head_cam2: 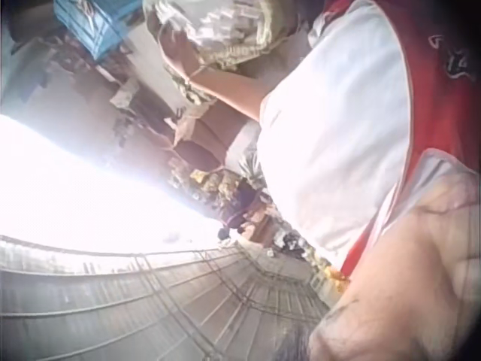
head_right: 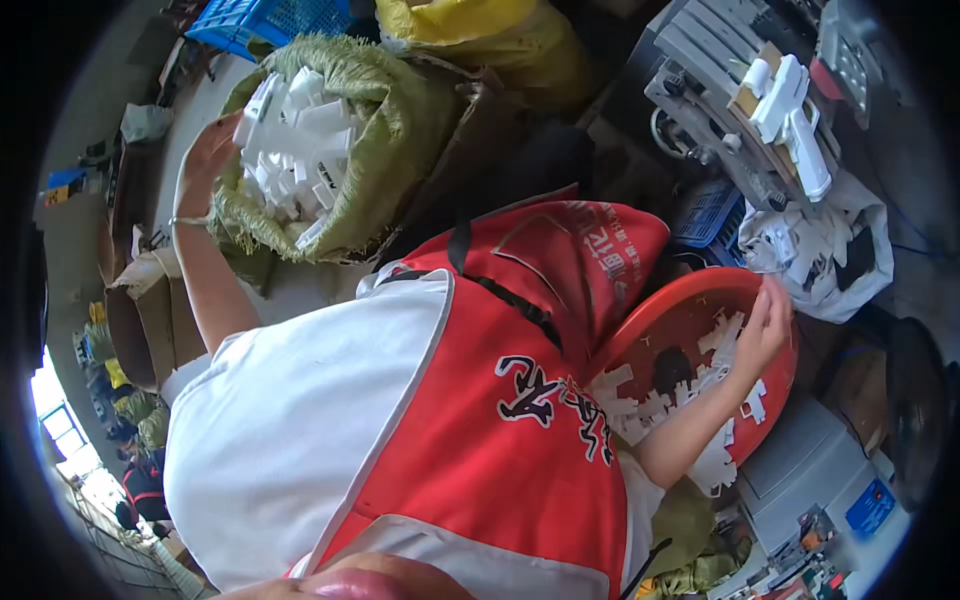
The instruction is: Manually process plastic components by taking them from a bowl, placing them on a machine for marking or assembly, and then sorting them into bags.
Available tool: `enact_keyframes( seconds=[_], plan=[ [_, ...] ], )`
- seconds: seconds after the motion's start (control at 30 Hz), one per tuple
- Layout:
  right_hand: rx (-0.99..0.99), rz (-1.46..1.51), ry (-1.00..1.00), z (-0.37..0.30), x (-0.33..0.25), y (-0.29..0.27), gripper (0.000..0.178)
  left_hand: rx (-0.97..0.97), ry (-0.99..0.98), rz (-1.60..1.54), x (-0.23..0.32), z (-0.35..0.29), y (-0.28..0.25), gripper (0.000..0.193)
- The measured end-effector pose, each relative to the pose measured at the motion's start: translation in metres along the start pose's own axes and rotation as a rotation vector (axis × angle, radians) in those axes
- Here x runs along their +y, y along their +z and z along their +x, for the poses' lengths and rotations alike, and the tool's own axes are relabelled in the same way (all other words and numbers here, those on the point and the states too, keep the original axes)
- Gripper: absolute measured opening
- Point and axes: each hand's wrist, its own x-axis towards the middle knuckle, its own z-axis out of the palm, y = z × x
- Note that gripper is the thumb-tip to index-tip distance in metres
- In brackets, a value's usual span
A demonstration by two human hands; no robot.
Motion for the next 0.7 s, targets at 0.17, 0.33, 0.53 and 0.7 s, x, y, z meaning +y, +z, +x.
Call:
enact_keyframes(
  seconds=[0.17,0.33,0.53,0.7],
  plan=[
    [0.048,0.21,0.498,-0.103,0.073,-0.014,0.026,0.103,0.018,0.332,-0.026,0.024,-0.008,0.034],
    [0.175,-0.123,0.496,-0.164,0.112,-0.041,0.021,0.071,0.112,0.035,-0.045,0.092,0.005,0.034],
    [0.08,-0.787,1.115,-0.262,0.167,-0.076,0.045,-0.223,0.255,0.002,0.063,0.123,0.12,0.035],
    [0.404,-1.128,1.073,-0.26,0.159,-0.121,0.051,-0.219,0.232,0.132,0.086,0.123,0.161,0.03]
  ],
)
